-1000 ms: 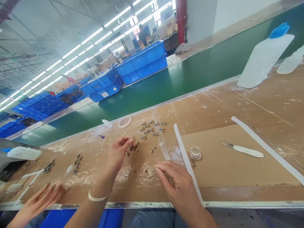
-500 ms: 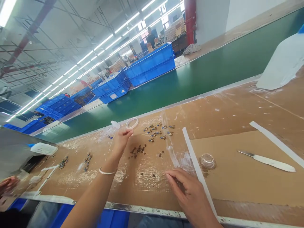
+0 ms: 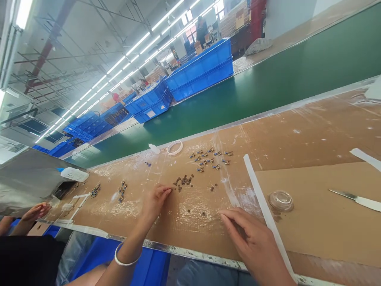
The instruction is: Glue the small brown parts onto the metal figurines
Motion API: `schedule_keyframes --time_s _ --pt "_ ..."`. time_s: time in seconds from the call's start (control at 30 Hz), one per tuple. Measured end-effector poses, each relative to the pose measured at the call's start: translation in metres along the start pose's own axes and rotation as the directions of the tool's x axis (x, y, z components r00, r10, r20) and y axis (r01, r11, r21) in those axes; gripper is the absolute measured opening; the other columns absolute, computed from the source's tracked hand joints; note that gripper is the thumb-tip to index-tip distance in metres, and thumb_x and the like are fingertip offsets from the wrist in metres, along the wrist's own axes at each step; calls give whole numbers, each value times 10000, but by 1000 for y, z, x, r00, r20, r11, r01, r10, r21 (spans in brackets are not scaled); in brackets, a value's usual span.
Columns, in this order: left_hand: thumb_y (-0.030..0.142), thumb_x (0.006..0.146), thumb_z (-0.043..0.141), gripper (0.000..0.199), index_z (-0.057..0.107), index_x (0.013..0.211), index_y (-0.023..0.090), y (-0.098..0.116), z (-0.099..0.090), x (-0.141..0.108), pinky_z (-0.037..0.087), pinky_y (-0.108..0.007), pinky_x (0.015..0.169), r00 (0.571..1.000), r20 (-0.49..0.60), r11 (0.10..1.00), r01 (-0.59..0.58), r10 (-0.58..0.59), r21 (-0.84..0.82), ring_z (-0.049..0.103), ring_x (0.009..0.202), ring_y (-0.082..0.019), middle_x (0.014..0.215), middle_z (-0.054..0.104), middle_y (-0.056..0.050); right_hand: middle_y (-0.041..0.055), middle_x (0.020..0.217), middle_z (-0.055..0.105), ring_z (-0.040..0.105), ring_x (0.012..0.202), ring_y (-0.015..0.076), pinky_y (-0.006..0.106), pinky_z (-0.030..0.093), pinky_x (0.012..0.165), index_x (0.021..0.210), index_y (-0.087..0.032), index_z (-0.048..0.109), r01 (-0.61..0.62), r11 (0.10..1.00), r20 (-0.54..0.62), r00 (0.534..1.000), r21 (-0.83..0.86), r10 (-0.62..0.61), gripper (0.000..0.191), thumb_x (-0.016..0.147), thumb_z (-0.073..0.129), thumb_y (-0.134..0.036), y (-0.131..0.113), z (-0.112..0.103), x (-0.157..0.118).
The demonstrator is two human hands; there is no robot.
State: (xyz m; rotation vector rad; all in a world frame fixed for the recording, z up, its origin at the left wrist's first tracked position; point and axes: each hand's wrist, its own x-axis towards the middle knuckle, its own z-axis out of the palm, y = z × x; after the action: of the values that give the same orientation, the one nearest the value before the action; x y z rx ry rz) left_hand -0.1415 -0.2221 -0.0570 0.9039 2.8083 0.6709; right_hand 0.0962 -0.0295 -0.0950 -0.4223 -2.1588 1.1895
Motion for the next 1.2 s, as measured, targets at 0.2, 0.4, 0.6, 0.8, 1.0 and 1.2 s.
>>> schedule_keyframes --time_s 0.2,0.4,0.6,0.8,1.0,1.2 --pt "248 936 448 269 692 888 146 -5 9 -4 437 -333 826 983 8 966 -182 184 185 569 891 -195 962 632 -97 -43 890 703 680 786 73 86 509 710 893 -241 695 -4 1000 -55 998 21 5 169 935 549 -315 -6 -1 5" --pt "242 945 434 259 666 929 127 -1 8 -10 432 -361 869 976 -8 961 -214 218 178 573 938 -214 1003 634 -116 -9 861 702 680 768 104 145 527 678 854 -217 703 -36 997 -48 998 61 39 223 942 515 -299 -10 -2 7" --pt "296 934 497 236 682 855 173 29 -1 -29 434 -264 773 945 278 984 -150 171 -95 597 847 -147 871 648 -33 19 887 701 678 794 131 190 542 695 897 -204 708 -53 995 -18 998 84 55 196 930 535 -290 -8 -1 3" --pt "226 902 498 242 715 817 157 42 3 -28 421 -304 763 939 326 989 -133 108 56 580 834 -190 846 630 -72 -8 890 696 672 803 95 155 526 713 913 -208 692 -19 998 -31 999 65 21 170 939 535 -266 -9 -3 5" --pt "244 925 476 270 739 914 182 36 5 -33 444 -293 765 958 251 986 -156 136 60 598 847 -187 879 650 -72 -7 868 703 684 779 113 174 541 674 857 -213 692 -7 1000 -20 1000 -15 6 215 946 515 -297 -12 -5 6" --pt "257 933 523 222 732 971 195 26 10 -55 462 -269 783 975 95 979 -200 203 -34 606 876 -158 912 670 -43 -18 876 701 684 785 104 173 550 701 891 -218 682 36 998 -21 999 -61 -38 193 949 512 -289 -10 -6 7"
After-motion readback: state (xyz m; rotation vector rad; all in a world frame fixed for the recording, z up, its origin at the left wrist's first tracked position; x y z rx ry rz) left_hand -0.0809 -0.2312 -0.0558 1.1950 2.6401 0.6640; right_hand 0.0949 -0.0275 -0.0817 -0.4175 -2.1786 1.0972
